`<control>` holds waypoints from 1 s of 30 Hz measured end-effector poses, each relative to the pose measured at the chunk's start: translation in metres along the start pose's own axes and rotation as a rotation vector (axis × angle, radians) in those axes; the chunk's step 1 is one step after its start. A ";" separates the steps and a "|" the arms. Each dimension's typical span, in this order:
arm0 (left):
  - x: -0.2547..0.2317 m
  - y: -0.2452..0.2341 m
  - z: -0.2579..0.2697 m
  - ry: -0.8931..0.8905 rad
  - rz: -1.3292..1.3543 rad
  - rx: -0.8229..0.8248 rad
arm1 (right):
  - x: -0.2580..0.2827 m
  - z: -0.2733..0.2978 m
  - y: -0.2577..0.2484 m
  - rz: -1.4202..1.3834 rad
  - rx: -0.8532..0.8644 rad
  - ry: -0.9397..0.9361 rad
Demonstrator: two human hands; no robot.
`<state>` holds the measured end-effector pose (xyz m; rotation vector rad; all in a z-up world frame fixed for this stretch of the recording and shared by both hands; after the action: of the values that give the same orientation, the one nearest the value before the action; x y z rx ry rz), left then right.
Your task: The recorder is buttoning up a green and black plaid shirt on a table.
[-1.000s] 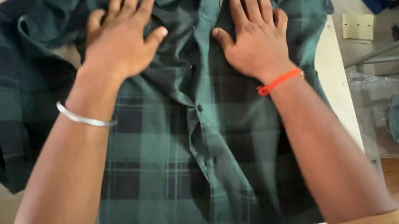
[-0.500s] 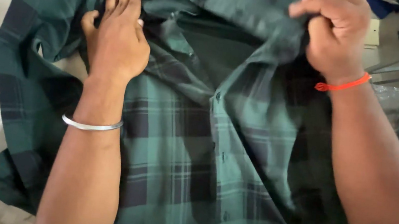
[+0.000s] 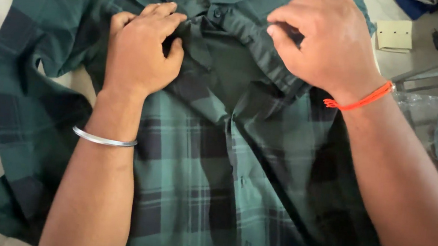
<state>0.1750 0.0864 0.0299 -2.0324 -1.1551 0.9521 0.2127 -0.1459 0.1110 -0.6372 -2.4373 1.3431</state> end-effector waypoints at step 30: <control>-0.010 -0.026 -0.006 0.063 0.165 -0.159 | -0.018 -0.035 0.047 -0.225 0.387 0.404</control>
<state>0.1649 0.0878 0.0561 -2.2975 -1.0720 0.8911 0.2551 -0.1081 0.0887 -0.4623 -1.8080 1.3817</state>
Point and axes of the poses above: each hand's wrist, its own z-axis away from the middle knuckle, its own y-axis out of the palm, x = y × z, the point moved 7 cm from there along -z, towards the middle knuckle, and after that the axes turned 1 degree about -y, right-handed, at the moved point
